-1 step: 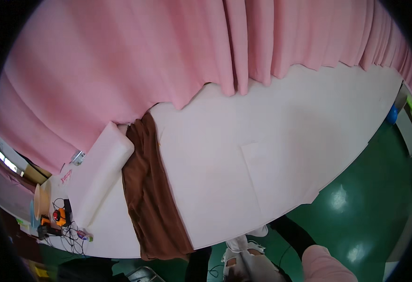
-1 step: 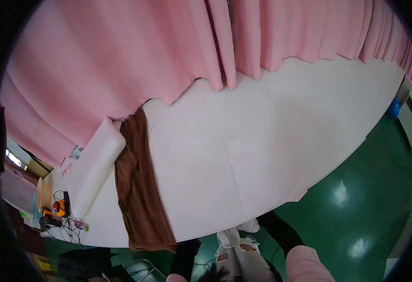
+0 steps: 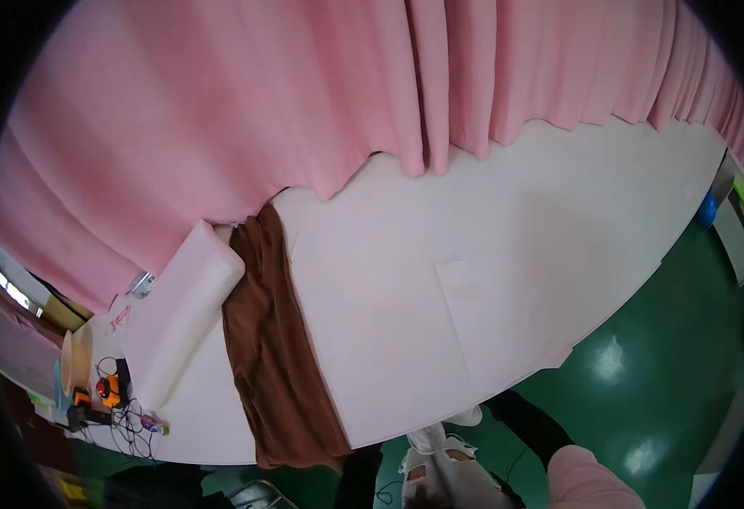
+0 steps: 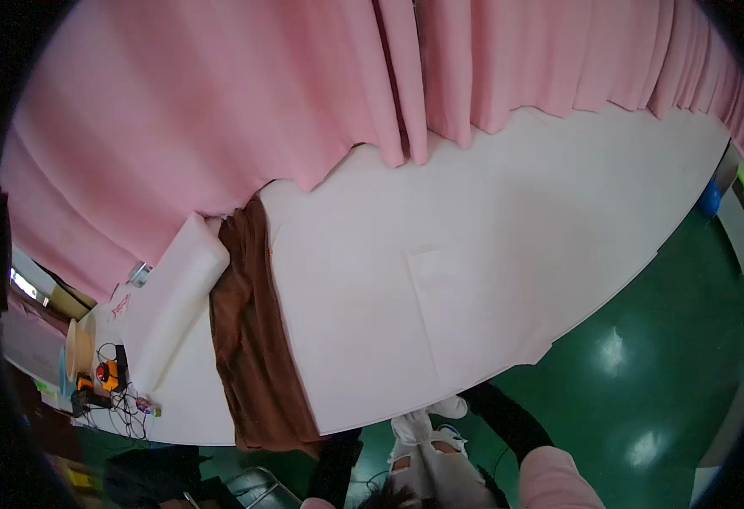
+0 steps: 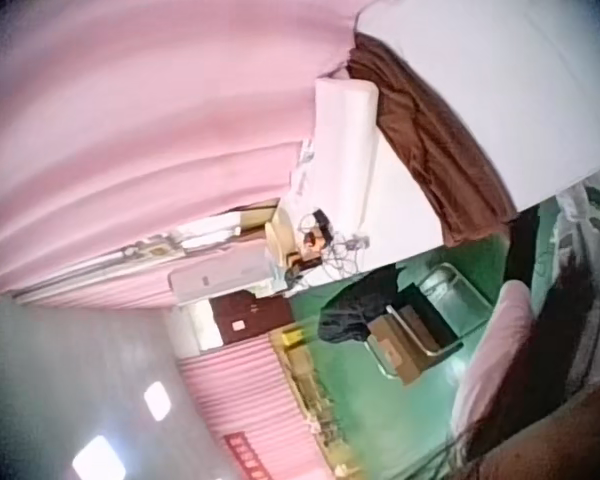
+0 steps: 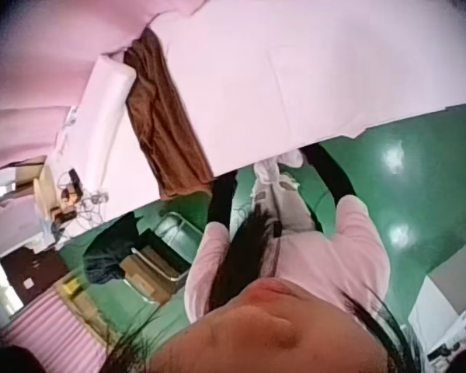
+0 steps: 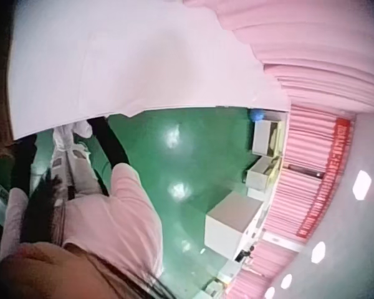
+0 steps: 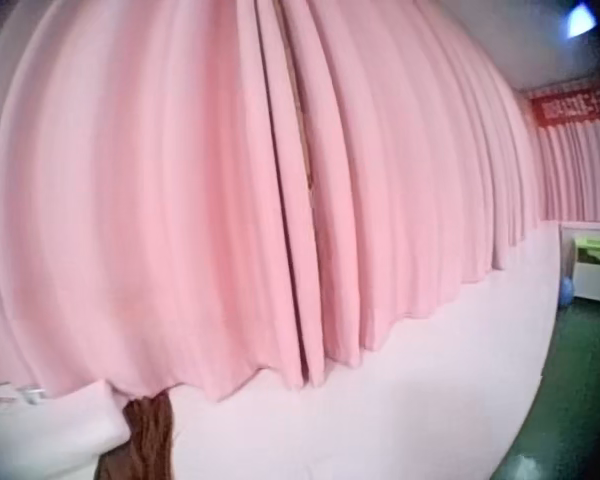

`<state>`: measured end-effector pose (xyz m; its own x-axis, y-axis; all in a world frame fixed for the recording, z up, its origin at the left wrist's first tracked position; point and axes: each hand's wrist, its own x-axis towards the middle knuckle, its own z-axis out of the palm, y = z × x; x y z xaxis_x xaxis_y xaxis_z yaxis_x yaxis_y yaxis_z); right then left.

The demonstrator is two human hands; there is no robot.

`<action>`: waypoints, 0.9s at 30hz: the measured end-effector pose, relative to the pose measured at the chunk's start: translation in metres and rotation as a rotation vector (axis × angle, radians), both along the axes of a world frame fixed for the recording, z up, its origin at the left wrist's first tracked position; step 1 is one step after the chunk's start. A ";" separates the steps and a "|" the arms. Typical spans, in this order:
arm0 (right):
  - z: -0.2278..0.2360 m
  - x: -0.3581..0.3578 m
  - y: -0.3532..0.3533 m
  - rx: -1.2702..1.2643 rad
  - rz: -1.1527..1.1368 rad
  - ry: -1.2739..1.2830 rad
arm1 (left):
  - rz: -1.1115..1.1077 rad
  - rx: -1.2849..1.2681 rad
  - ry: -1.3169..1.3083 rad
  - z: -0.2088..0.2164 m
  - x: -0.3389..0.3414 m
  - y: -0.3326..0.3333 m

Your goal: Tidying up a room by moving a chair, picking up items from the floor, and folding clothes on a counter.

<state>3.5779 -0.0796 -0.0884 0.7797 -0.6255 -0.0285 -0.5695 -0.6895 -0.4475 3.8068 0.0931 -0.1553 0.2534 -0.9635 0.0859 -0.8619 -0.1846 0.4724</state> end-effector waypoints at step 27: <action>0.153 0.253 0.041 0.086 -0.132 -0.436 | 0.339 -0.019 0.158 0.222 0.225 0.010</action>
<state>3.8312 -0.0386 0.0647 0.6446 -0.7297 0.2282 -0.3958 -0.5738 -0.7169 4.0318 0.1033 0.0667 0.5691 -0.8215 0.0370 -0.6694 -0.4367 0.6010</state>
